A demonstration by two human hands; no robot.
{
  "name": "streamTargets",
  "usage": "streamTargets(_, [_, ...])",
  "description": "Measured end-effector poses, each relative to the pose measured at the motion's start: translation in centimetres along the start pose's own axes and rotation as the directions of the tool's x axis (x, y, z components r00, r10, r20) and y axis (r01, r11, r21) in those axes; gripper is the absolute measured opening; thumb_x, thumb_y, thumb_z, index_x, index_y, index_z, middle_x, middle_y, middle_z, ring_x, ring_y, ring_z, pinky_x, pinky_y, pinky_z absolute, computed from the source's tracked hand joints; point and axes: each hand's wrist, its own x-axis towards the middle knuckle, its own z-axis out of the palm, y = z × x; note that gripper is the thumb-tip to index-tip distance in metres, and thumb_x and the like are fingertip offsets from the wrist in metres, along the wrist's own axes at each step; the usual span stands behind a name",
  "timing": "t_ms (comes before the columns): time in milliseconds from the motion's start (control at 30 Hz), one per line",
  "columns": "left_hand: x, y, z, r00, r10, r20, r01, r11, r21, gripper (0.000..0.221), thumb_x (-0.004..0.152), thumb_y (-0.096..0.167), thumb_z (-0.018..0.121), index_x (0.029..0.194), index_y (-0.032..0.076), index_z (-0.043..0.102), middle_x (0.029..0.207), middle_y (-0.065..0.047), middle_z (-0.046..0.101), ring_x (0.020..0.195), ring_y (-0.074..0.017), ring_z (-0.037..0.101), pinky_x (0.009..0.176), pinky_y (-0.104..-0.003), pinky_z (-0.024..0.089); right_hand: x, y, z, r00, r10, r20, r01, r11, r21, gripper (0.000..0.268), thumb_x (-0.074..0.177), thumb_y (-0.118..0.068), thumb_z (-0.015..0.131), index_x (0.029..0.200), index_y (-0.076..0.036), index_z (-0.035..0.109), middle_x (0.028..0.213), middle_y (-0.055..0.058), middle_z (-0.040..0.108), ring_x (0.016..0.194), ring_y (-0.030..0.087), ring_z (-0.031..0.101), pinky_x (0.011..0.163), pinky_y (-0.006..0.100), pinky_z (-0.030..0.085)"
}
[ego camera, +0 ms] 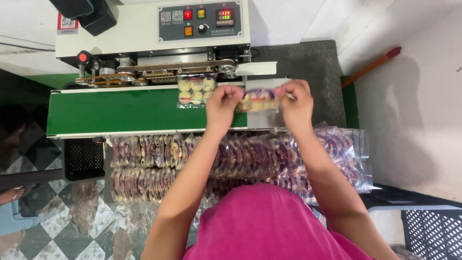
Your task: The person places small, round, light-colored snacks into clear plastic bags and feeds them onto a conveyor belt sealing machine. The person repeatedly picks up snacks, places them into bags, and moves the sealed packages along the belt.
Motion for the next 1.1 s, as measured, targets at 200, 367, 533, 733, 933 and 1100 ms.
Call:
streamTargets(200, [5.7, -9.9, 5.0, 0.812, -0.568, -0.137, 0.452, 0.759, -0.468, 0.036, 0.087, 0.01, 0.085, 0.111, 0.007, 0.059, 0.091, -0.004, 0.06, 0.07, -0.0192, 0.067, 0.057, -0.028, 0.059, 3.3, 9.0, 4.3, 0.938, 0.338, -0.072, -0.342, 0.938, -0.048, 0.011, 0.097, -0.016, 0.079, 0.088, -0.01, 0.079, 0.069, 0.008, 0.068, 0.068, 0.019, 0.065, 0.064, 0.039, 0.051])
streamTargets(367, [5.3, -8.2, 1.9, 0.915, -0.356, -0.188, 0.274, 0.893, -0.356, 0.025, 0.094, 0.004, 0.077, 0.114, 0.008, 0.061, 0.105, -0.004, 0.075, 0.089, -0.0126, 0.071, 0.073, -0.028, 0.059, 5.5, 13.6, 8.1, 0.93, 0.349, -0.114, -0.361, 0.926, -0.106, 0.01, 0.092, -0.022, 0.082, 0.086, -0.014, 0.08, 0.071, 0.008, 0.071, 0.07, 0.022, 0.069, 0.065, 0.04, 0.053])
streamTargets(533, [-0.3, -0.5, -11.9, 0.991, 0.12, -0.053, -0.122, 0.992, -0.037, 0.02, 0.1, -0.007, 0.068, 0.105, 0.009, 0.078, 0.104, -0.012, 0.077, 0.105, -0.029, 0.078, 0.082, -0.039, 0.066, 5.2, 10.1, 10.3, 0.943, 0.333, 0.009, -0.323, 0.919, -0.225, 0.012, 0.092, -0.027, 0.082, 0.089, -0.016, 0.081, 0.076, 0.004, 0.076, 0.078, 0.028, 0.076, 0.071, 0.04, 0.059])
streamTargets(733, [-4.6, -4.5, -23.5, 0.967, 0.025, 0.253, -0.227, 0.535, 0.814, 0.032, 0.095, 0.008, 0.065, 0.112, 0.03, 0.082, 0.108, -0.004, 0.078, 0.103, -0.0385, 0.071, 0.09, -0.055, 0.054, 4.7, 7.1, 9.7, 0.943, 0.332, 0.024, -0.32, 0.924, -0.21, 0.01, 0.086, -0.02, 0.078, 0.082, -0.011, 0.076, 0.066, 0.007, 0.073, 0.049, 0.022, 0.072, 0.039, 0.036, 0.058])
streamTargets(933, [-4.3, -5.9, -23.6, 0.939, 0.056, 0.339, -0.318, 0.515, 0.796, 0.025, 0.088, 0.024, 0.083, 0.113, 0.027, 0.082, 0.1, -0.012, 0.07, 0.097, -0.041, 0.069, 0.094, -0.049, 0.051, 1.9, 2.5, 6.5, 0.887, 0.442, 0.136, -0.446, 0.895, 0.001, 0.014, 0.098, -0.014, 0.07, 0.104, -0.003, 0.075, 0.087, 0.014, 0.074, 0.05, 0.02, 0.072, 0.033, 0.025, 0.061])
streamTargets(1100, [-5.2, 0.7, -23.1, 0.857, 0.118, 0.501, -0.394, 0.776, 0.492, 0.004, 0.094, 0.011, 0.076, 0.095, 0.011, 0.072, 0.113, -0.017, 0.072, 0.116, -0.048, 0.067, 0.106, -0.056, 0.048, -4.7, -6.8, -0.3, 0.89, 0.317, 0.327, -0.251, 0.94, -0.229, 0.016, 0.106, -0.022, 0.067, 0.093, -0.016, 0.076, 0.065, 0.006, 0.068, 0.058, 0.022, 0.07, 0.065, 0.036, 0.057])
